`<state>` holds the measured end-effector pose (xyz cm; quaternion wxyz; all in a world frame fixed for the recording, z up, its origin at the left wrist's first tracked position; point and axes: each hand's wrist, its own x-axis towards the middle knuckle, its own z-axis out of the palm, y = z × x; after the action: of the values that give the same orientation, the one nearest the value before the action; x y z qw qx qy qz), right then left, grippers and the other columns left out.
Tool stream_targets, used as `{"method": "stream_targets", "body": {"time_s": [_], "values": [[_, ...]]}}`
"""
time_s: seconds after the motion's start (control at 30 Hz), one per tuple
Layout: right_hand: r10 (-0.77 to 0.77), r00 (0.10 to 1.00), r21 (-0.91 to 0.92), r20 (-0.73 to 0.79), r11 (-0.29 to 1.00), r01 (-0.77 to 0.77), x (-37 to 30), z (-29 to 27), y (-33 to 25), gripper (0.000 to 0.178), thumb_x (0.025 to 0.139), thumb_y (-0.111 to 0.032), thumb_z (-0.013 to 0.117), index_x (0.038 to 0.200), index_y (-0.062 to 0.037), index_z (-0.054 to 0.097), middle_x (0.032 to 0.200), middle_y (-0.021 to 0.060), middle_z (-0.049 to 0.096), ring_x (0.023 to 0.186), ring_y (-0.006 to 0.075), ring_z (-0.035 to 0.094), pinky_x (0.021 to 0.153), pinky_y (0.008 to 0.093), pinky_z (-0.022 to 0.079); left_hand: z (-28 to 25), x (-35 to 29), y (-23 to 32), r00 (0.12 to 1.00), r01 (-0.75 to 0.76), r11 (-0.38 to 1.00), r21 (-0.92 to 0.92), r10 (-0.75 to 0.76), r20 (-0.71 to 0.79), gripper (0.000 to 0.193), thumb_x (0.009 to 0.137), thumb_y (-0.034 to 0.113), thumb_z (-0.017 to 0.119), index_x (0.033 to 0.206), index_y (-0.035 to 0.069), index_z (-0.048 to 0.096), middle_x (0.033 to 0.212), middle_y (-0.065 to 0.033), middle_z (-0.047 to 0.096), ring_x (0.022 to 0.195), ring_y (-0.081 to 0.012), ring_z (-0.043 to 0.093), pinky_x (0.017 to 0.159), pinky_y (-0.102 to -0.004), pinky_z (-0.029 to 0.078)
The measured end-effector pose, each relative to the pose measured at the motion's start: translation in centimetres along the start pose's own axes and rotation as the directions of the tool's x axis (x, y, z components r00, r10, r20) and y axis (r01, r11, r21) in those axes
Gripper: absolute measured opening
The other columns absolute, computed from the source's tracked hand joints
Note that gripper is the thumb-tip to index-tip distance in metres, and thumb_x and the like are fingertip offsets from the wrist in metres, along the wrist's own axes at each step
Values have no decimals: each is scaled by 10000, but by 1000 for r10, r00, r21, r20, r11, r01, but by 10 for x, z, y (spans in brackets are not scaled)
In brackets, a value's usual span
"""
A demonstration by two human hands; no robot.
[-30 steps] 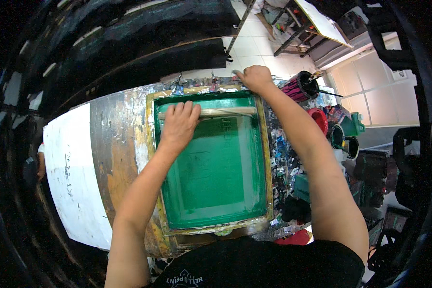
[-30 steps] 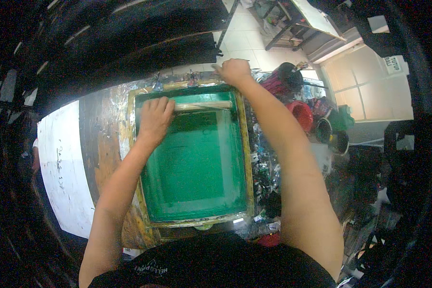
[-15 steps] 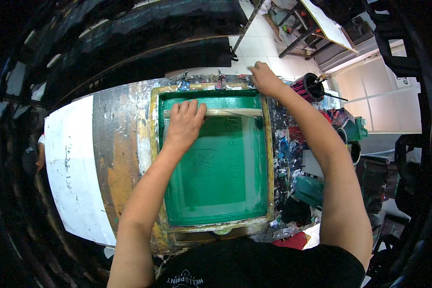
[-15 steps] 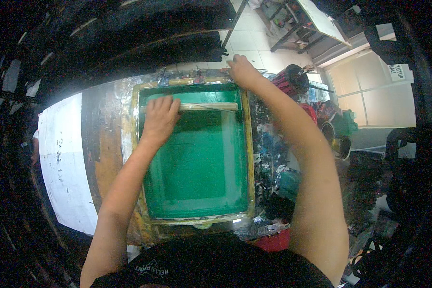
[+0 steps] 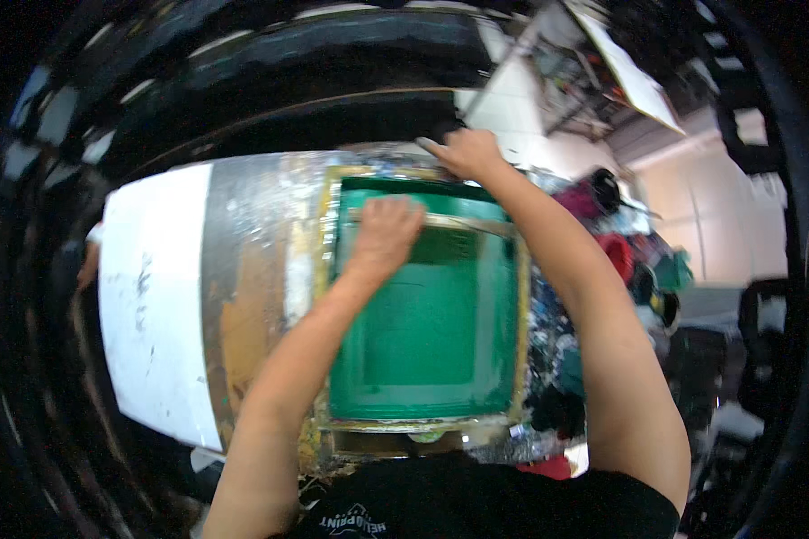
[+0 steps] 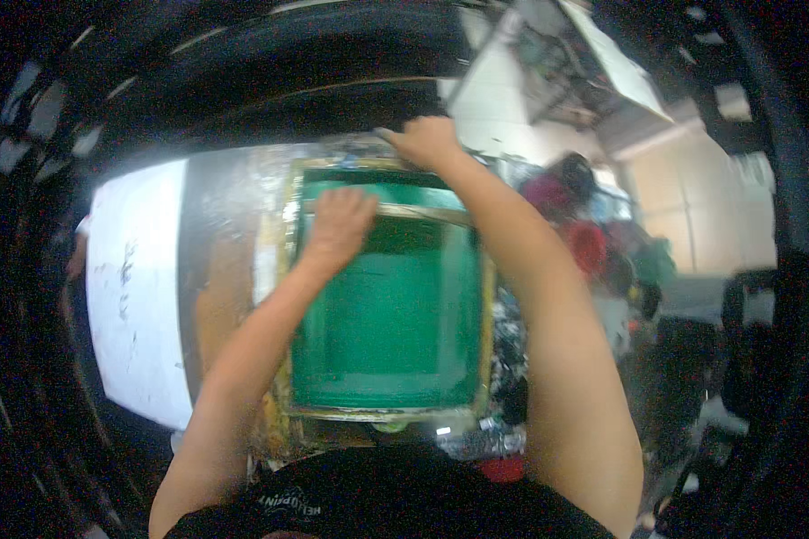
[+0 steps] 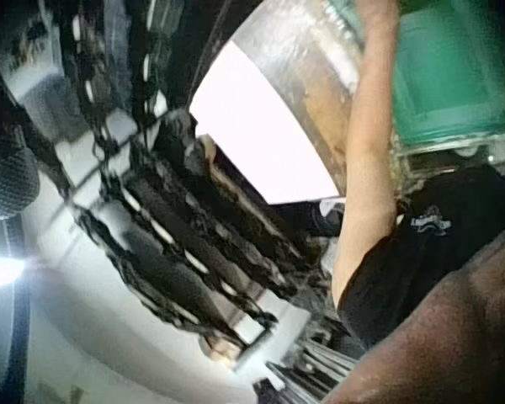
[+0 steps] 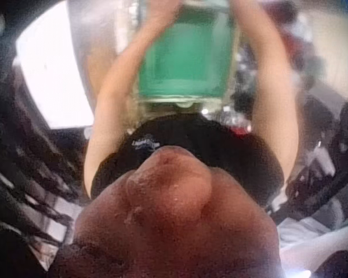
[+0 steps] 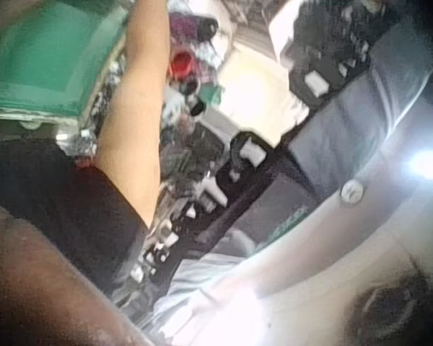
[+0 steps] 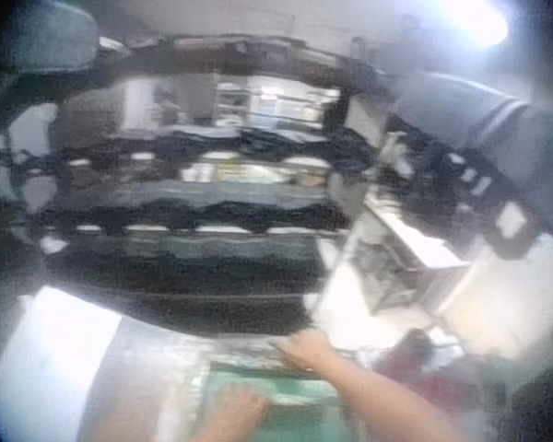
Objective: The person uses a squeegee to spread green ink across a silk screen frame, applies downward pressure to transfer the ink, and then lifts the frame from the printing table.
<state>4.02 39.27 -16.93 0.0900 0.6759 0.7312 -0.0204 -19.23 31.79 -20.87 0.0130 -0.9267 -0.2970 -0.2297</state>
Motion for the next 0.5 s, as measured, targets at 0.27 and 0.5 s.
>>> {"method": "stream_targets", "body": {"time_s": [0.27, 0.5], "values": [[299, 953, -31, -45, 953, -301, -14, 16, -21, 668, 952, -568, 403, 849, 13, 714, 943, 235, 699, 891, 397, 682, 780, 503, 525, 6, -4, 8, 969, -24, 1000, -6, 21, -246, 102, 784, 214, 563, 836, 127, 575, 828, -48, 497, 852, -221, 518, 774, -394, 391], [-539, 843, -300, 7, 803, 515, 16, 36, 44, 322, 898, -327, 564, 739, -68, 670, 817, 128, 687, 759, 343, 650, 686, 515, 483, 10, -2, 11, 988, 23, 999, -23, -26, -152, 157, 776, 215, 586, 912, 138, 597, 866, -39, 528, 855, -213, 531, 788, -392, 413]]}}
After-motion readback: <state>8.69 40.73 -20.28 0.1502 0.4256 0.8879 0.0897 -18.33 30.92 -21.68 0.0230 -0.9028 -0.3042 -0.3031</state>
